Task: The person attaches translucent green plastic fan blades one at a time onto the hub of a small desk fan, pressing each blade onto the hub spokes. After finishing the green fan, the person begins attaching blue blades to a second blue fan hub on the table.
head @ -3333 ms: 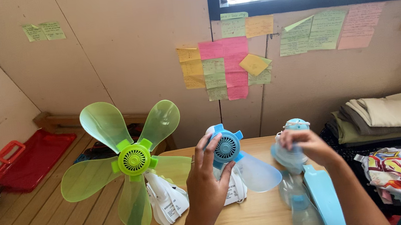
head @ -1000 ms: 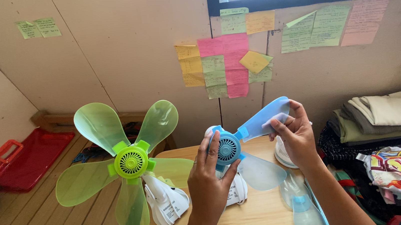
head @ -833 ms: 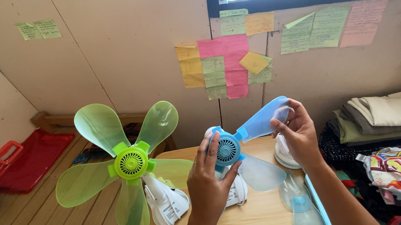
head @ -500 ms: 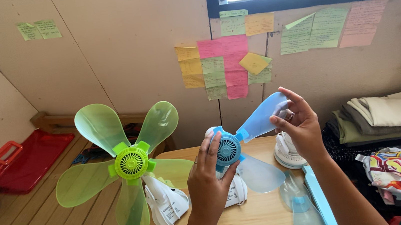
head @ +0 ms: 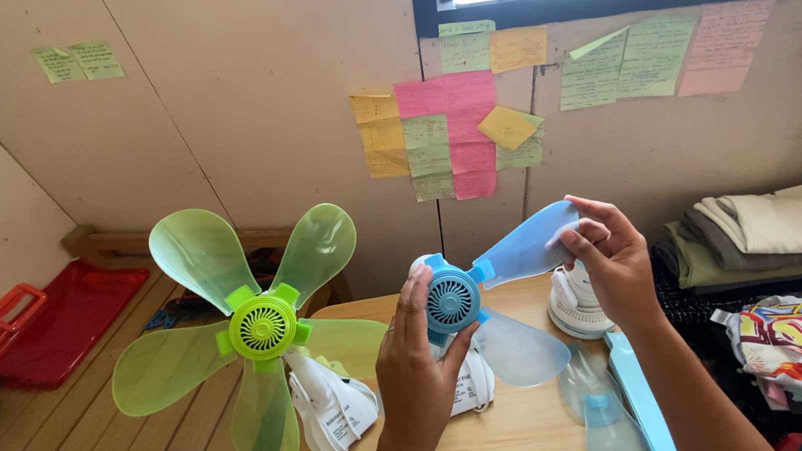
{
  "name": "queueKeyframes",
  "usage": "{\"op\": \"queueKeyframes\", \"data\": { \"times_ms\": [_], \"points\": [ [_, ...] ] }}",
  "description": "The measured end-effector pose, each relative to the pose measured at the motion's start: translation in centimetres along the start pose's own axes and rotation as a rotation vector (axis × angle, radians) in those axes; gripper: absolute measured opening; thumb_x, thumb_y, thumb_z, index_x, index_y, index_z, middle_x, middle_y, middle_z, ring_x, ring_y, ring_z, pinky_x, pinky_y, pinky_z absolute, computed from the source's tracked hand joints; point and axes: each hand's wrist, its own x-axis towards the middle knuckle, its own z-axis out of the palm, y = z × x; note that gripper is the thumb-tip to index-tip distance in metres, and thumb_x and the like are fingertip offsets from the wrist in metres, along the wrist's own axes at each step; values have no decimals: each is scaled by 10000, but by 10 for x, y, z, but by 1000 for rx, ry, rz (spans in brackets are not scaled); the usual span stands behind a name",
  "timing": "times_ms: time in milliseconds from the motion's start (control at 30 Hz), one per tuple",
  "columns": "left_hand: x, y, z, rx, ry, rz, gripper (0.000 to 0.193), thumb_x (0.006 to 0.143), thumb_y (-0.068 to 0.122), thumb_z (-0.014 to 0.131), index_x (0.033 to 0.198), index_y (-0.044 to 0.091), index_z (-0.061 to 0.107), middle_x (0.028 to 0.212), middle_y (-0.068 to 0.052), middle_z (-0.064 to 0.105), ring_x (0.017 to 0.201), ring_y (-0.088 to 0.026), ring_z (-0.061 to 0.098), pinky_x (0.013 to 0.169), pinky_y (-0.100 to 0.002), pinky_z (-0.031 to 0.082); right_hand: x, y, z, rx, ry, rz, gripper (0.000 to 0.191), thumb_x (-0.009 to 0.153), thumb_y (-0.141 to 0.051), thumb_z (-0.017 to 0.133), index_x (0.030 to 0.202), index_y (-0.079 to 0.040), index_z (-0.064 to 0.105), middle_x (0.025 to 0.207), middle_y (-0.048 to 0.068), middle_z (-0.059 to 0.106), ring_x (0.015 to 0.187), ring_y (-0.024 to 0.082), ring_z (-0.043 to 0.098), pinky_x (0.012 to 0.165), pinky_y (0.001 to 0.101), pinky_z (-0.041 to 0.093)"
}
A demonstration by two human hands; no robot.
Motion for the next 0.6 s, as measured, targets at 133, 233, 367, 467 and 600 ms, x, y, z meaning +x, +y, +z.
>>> {"op": "queueKeyframes", "data": {
  "times_ms": [133, 233, 367, 467, 600],
  "points": [
    [1, -1, -1, 11, -18, -5, 805, 823, 277, 838, 1481, 56, 431, 1483, -184, 551, 1239, -387, 629, 932, -453, 536, 7, -5, -1, -53, -16, -9, 412, 989, -49, 664, 1394, -30, 595, 935, 72, 713, 813, 77, 644, 684, 242, 538],
    [1, -1, -1, 25, -37, -14, 804, 816, 282, 844, 1478, 64, 442, 1476, -180, 556, 1227, -381, 634, 933, -456, 533, 10, -7, -2, -56, -22, -1, 418, 986, -59, 671, 1397, -35, 600, 930, 68, 709, 816, 74, 644, 684, 239, 537],
    [0, -3, 0, 7, -19, -7, 803, 822, 284, 837, 1482, 62, 439, 1475, -184, 562, 1236, -376, 634, 936, -452, 534, 8, -3, -1, -63, -15, -11, 418, 987, -57, 674, 1397, -31, 598, 941, 71, 707, 829, 75, 643, 698, 238, 538],
    [-1, -3, 2, 11, -1, -1, 805, 823, 288, 838, 1482, 60, 437, 1473, -189, 563, 1244, -380, 632, 929, -452, 533, 4, 3, -2, -24, -6, 11, 412, 975, -48, 667, 1379, -31, 587, 940, 77, 708, 823, 85, 658, 682, 252, 552],
    [0, -5, 3, 29, -34, -28, 825, 812, 307, 849, 1480, 60, 432, 1461, -196, 559, 1204, -372, 646, 913, -456, 534, 1, 7, -6, 33, -29, 3, 401, 984, -43, 672, 1376, -28, 590, 954, 91, 712, 826, 92, 655, 699, 254, 555]
  ]
}}
